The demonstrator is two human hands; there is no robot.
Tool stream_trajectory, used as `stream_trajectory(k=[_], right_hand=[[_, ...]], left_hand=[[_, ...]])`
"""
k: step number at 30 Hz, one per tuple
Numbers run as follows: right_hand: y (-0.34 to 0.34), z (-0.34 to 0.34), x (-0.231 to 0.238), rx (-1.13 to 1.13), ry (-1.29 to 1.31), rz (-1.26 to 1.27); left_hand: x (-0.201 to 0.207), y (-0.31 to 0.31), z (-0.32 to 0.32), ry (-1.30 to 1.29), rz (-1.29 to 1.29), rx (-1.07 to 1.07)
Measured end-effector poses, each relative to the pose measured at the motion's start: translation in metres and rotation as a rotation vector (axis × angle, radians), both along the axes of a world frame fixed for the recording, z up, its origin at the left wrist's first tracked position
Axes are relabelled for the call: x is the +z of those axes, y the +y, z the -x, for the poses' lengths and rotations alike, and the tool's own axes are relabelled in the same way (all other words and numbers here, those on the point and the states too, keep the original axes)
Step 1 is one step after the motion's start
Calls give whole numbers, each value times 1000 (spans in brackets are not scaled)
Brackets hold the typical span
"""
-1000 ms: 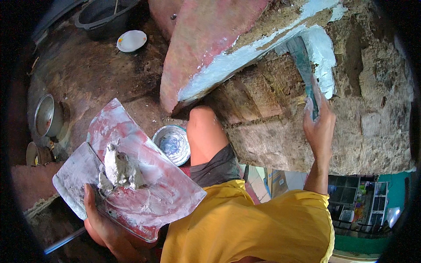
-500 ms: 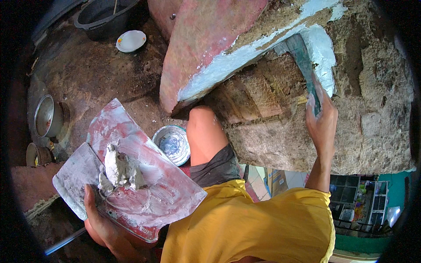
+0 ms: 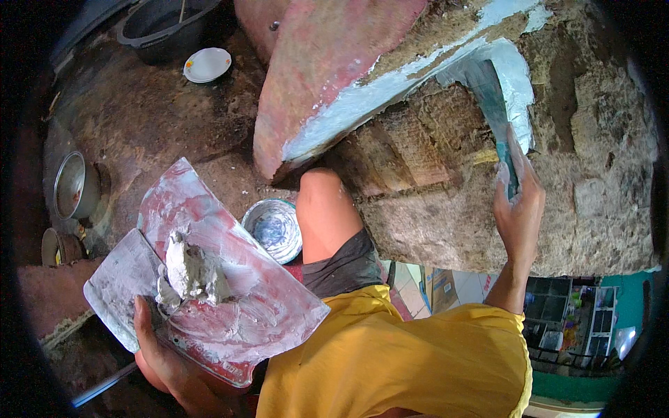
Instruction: The person applies plaster to a rough brick wall using a putty knife, taking the material from a tray held in their other hand.
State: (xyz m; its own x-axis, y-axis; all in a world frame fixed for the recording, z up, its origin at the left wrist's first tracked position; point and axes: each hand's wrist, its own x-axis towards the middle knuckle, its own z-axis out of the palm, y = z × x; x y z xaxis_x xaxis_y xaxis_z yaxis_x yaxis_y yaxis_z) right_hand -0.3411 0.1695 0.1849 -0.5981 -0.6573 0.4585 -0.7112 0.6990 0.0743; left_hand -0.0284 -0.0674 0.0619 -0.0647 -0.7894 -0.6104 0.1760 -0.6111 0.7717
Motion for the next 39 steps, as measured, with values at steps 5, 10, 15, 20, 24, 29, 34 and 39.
stream_trajectory(k=[5,10,15,20,24,29,34,39], right_hand=[[-9,11,0,40,68,6],[-11,15,2,5,76,14],[-9,12,4,-41,57,22],[-5,9,6,-54,76,75],[-4,14,6,12,86,43],[-9,16,4,35,93,61],[-5,18,4,-36,69,69],[-7,11,10,-24,126,105]], left_hand=[[10,3,9,-62,35,87],[13,4,14,50,22,244],[12,3,13,82,-25,245],[2,1,2,-33,-4,81],[4,3,4,-34,10,82],[10,2,9,-54,-2,189],[0,3,2,-14,26,92],[7,4,5,-23,8,85]])
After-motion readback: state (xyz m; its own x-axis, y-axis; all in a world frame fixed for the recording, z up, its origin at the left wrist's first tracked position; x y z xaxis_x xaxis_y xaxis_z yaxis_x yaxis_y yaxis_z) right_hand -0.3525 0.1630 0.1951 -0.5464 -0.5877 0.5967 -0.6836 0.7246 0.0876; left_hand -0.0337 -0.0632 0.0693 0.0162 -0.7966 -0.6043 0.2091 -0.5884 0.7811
